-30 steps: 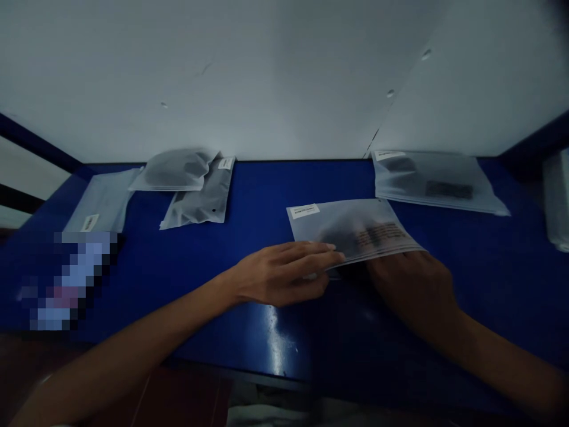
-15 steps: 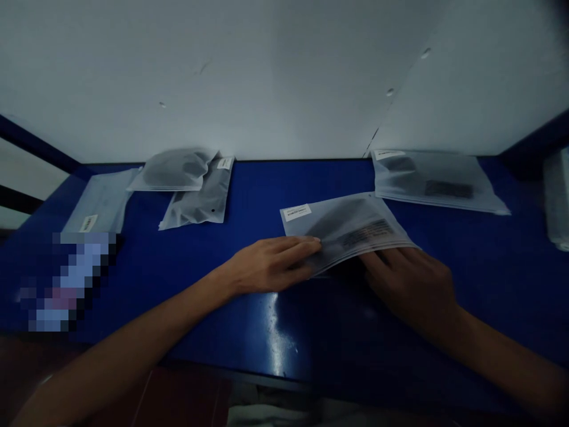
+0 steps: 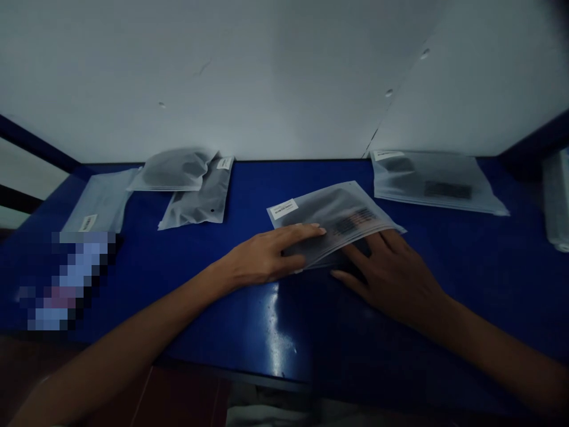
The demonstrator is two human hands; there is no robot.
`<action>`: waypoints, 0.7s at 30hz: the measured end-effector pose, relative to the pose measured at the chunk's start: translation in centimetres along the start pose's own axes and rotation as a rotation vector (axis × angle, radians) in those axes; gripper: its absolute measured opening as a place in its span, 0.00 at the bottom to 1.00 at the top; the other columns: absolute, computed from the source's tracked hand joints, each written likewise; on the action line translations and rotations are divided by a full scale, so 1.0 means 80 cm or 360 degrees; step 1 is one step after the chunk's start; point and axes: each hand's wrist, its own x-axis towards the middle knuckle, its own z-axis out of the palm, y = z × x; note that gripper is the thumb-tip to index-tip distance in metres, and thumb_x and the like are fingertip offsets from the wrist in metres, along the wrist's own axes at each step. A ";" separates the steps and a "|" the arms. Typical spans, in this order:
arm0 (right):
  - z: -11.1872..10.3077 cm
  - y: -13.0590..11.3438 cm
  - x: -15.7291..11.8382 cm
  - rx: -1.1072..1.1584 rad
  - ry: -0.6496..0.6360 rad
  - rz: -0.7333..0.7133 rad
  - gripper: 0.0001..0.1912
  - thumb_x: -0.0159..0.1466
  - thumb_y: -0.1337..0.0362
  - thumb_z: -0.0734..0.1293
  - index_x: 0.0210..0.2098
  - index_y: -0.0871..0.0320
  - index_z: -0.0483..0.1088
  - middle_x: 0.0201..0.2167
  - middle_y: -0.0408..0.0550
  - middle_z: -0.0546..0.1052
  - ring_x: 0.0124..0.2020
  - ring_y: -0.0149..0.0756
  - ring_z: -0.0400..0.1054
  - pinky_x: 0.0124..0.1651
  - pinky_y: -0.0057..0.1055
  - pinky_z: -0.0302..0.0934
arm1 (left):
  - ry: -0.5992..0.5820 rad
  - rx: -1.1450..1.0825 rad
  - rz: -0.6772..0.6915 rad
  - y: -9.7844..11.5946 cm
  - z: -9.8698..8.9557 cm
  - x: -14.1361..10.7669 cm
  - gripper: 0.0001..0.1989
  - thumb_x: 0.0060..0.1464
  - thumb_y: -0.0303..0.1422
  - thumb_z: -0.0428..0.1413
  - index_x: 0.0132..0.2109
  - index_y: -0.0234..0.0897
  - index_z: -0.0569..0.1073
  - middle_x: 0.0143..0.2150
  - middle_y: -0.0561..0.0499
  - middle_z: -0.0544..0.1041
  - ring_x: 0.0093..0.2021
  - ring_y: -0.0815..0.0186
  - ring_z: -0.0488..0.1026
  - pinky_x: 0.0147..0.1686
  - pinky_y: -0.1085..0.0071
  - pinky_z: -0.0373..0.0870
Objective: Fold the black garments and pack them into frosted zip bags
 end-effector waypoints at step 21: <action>-0.014 -0.003 -0.002 0.0119 0.0500 -0.0493 0.12 0.66 0.70 0.71 0.50 0.64 0.75 0.36 0.46 0.81 0.35 0.32 0.74 0.41 0.32 0.68 | 0.0359 0.0953 0.0588 -0.018 0.010 0.000 0.12 0.71 0.28 0.49 0.41 0.33 0.75 0.59 0.40 0.75 0.59 0.57 0.73 0.53 0.61 0.77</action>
